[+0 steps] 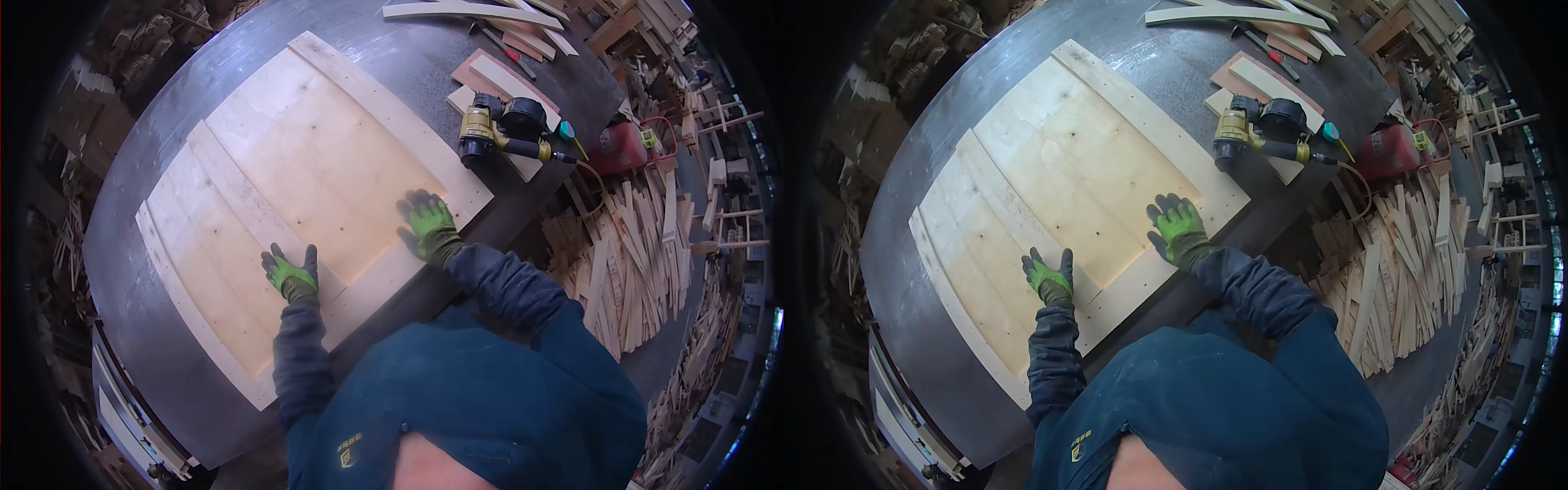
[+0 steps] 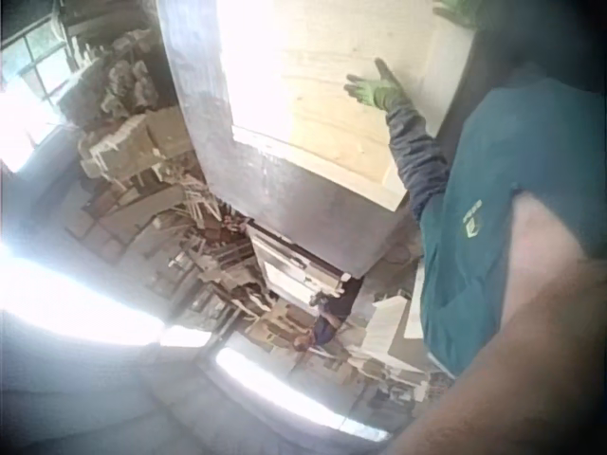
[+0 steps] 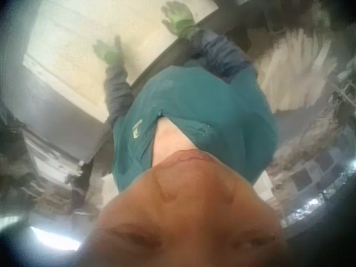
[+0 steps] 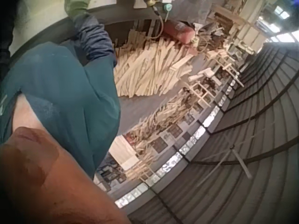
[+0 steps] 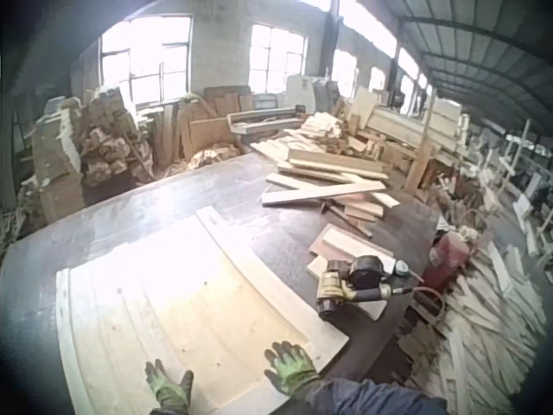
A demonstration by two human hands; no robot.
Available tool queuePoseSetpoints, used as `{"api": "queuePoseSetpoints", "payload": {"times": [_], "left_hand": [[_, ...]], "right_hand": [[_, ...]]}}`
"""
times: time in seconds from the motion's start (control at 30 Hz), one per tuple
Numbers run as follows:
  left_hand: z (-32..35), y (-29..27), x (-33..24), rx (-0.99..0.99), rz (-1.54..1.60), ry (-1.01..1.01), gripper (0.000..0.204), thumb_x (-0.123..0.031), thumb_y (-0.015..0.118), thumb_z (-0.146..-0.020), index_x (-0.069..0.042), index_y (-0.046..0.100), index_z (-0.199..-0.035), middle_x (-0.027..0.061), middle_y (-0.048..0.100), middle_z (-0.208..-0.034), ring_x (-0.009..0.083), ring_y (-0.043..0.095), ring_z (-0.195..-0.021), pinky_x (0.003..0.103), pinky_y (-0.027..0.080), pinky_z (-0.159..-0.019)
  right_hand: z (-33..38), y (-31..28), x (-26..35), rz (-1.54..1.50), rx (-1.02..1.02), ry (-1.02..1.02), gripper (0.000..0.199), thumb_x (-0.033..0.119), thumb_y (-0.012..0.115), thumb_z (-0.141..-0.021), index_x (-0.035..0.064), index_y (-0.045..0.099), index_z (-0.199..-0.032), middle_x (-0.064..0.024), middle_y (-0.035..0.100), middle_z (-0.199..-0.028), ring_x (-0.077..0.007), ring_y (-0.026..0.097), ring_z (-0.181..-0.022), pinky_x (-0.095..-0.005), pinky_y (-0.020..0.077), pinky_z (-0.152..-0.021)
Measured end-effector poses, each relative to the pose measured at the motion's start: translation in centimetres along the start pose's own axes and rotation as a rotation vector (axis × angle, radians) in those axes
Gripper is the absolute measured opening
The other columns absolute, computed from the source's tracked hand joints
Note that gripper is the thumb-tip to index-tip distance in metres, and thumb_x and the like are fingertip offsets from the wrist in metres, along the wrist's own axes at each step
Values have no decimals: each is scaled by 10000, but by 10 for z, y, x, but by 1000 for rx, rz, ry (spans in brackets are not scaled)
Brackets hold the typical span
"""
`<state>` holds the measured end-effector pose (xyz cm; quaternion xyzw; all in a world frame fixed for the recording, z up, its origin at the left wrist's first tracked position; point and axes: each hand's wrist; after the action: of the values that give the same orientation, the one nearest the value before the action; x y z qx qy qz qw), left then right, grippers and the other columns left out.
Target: Assembling and securing wood panels using a nail gun and hammer in a workshop.
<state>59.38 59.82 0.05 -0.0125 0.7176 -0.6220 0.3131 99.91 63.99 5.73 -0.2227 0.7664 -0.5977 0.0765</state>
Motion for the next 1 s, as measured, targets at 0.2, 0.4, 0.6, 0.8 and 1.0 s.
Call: {"api": "queuePoseSetpoints", "payload": {"times": [0.2, 0.4, 0.6, 0.8, 1.0], "left_hand": [[142, -13, -139, 158, 83, 391, 1219, -591, 1034, -945, -18, 493, -1875, 369, 427, -1942, 545, 406, -1808, 689, 333, -1474], [165, 52, -212, 287, -271, 455, 1361, -589, 1090, -824, -70, 448, -1906, 304, 450, -1950, 543, 395, -1802, 708, 256, -1501], [133, 71, -221, 288, -356, 548, 1444, -506, 1142, -717, -37, 446, -1892, 315, 565, -1837, 540, 545, -1671, 627, 426, -1422], [148, 27, -249, 302, -334, 516, 1245, -593, 995, -856, 95, 504, -1770, 344, 695, -1541, 588, 677, -1385, 674, 590, -1122], [203, 20, -248, 476, -419, 339, 1357, -582, 1039, -772, 83, 493, -1822, 355, 665, -1654, 600, 623, -1542, 648, 552, -1287]], "right_hand": [[-48, -127, -293, 427, 318, 236, 755, 320, 866, -1016, 53, 653, -1689, -175, 726, -1565, -387, 686, -1477, -586, 523, -1241], [-81, -145, -392, 259, 544, 45, 438, 140, 745, -1067, 49, 747, -1496, -197, 884, -1272, -421, 910, -1062, -573, 721, -864], [-90, -269, -468, 93, 487, 93, 616, 192, 789, -1077, 38, 666, -1660, -207, 893, -1187, -410, 923, -1045, -566, 728, -849], [-158, -252, -647, 265, 328, 347, 501, 286, 714, -1175, 35, 719, -1607, -205, 906, -1224, -412, 919, -1064, -575, 722, -864], [-158, -196, -789, 304, 336, 553, 405, 172, 799, -1070, 65, 764, -1460, -202, 921, -1265, -423, 928, -1070, -584, 728, -848]]}}
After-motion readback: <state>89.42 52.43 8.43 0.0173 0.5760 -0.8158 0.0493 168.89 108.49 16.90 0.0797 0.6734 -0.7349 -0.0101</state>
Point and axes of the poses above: each hand's wrist, its own z-axis away from the middle knuckle, its own y-axis out of the palm, x = y × z
